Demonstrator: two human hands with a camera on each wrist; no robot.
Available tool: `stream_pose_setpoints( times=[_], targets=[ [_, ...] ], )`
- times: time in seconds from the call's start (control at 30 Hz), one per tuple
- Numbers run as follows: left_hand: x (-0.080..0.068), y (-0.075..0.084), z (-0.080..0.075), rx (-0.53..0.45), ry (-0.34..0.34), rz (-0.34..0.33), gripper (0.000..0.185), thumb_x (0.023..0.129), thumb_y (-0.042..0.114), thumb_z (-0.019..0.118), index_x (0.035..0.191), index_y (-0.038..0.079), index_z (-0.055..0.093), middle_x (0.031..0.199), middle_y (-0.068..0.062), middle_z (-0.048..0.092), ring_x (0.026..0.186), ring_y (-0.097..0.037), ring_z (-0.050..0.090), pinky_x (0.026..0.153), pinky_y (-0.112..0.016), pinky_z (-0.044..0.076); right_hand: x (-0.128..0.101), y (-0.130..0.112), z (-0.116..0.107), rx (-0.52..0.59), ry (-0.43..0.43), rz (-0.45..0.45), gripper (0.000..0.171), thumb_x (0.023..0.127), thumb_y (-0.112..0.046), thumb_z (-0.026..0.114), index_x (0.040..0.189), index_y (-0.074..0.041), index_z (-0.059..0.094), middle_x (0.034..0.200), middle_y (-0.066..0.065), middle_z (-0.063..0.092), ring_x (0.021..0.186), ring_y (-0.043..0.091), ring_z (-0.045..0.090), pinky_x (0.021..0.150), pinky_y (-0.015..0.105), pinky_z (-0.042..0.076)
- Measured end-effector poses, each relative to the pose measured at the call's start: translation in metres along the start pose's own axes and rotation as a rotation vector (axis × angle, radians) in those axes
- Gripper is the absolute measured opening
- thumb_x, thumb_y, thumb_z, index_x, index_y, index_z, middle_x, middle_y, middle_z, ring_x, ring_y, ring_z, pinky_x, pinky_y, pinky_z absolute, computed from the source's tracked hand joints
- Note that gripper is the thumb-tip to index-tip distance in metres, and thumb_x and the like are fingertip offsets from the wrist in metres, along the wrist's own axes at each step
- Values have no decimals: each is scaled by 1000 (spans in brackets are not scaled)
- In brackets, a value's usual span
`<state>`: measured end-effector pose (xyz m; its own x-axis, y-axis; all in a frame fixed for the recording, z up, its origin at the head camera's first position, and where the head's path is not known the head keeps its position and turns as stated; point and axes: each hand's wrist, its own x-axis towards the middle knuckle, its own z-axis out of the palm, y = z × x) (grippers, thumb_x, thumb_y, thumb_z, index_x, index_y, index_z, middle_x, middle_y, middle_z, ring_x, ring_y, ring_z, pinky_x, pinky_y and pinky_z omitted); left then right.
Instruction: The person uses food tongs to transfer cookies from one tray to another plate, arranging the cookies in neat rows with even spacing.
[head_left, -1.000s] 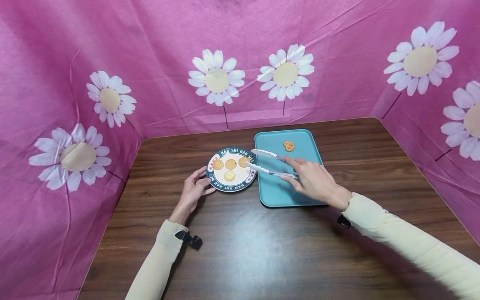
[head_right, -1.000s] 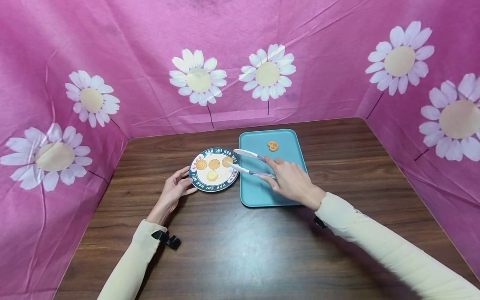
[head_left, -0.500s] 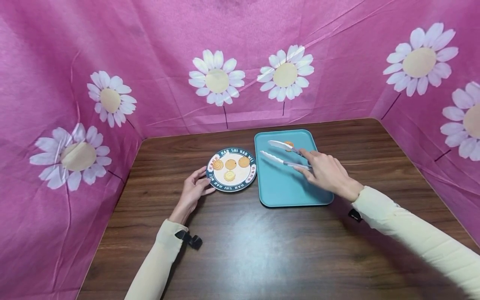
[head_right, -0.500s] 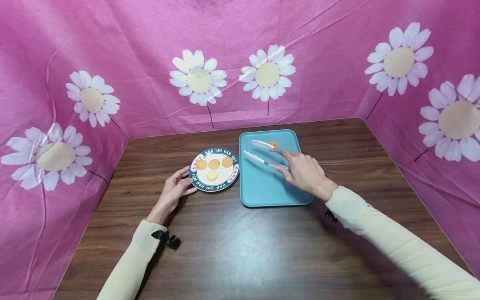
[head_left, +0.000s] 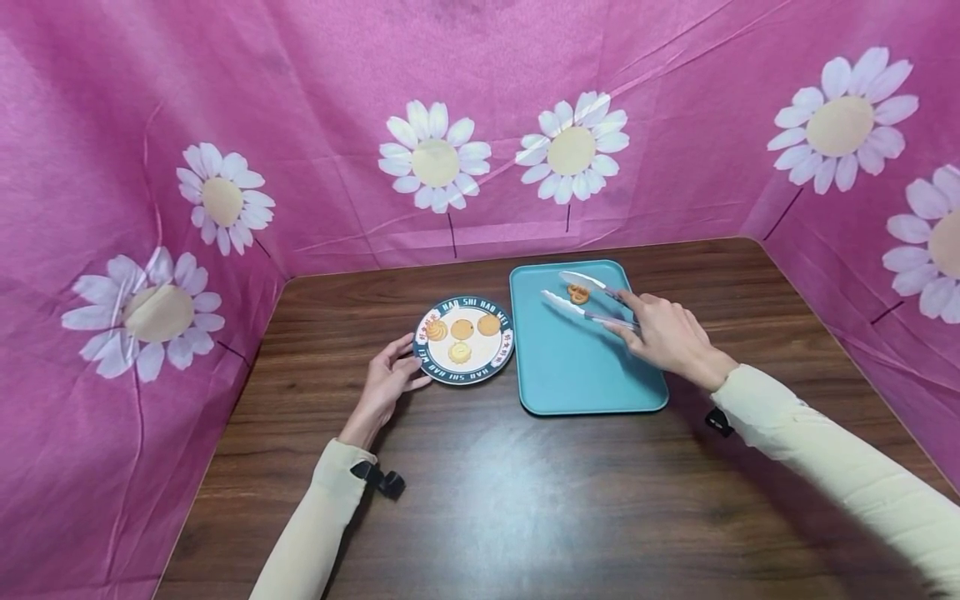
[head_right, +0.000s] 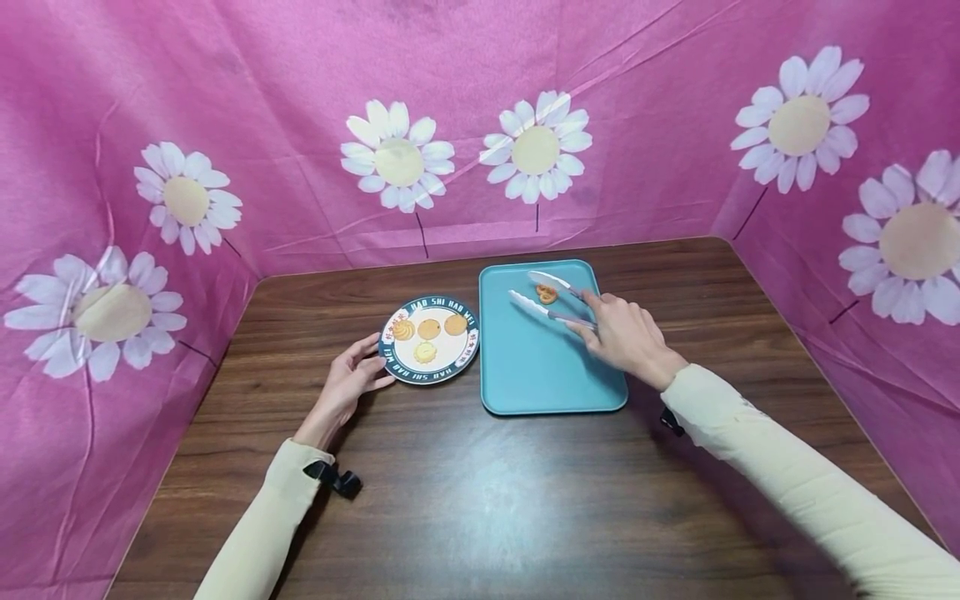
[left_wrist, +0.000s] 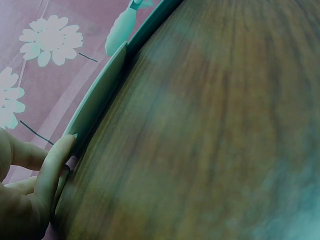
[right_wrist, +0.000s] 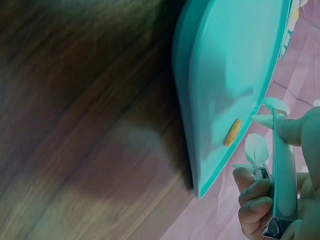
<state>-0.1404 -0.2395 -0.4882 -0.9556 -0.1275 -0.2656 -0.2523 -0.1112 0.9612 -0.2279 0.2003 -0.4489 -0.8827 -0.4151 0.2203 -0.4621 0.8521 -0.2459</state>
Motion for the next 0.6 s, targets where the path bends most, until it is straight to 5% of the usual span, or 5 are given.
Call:
stream_pose_setpoints(
  times=[0.6],
  targets=[
    [0, -1, 1, 2, 1, 4, 61, 102, -10, 50, 160, 5, 37, 158, -23, 39, 109, -13, 59, 83, -22, 68, 1, 15, -4, -16, -54, 16, 63, 100, -46, 66, 144, -2, 57, 79, 10, 57, 55, 21, 51, 37, 29, 39]
  ],
)
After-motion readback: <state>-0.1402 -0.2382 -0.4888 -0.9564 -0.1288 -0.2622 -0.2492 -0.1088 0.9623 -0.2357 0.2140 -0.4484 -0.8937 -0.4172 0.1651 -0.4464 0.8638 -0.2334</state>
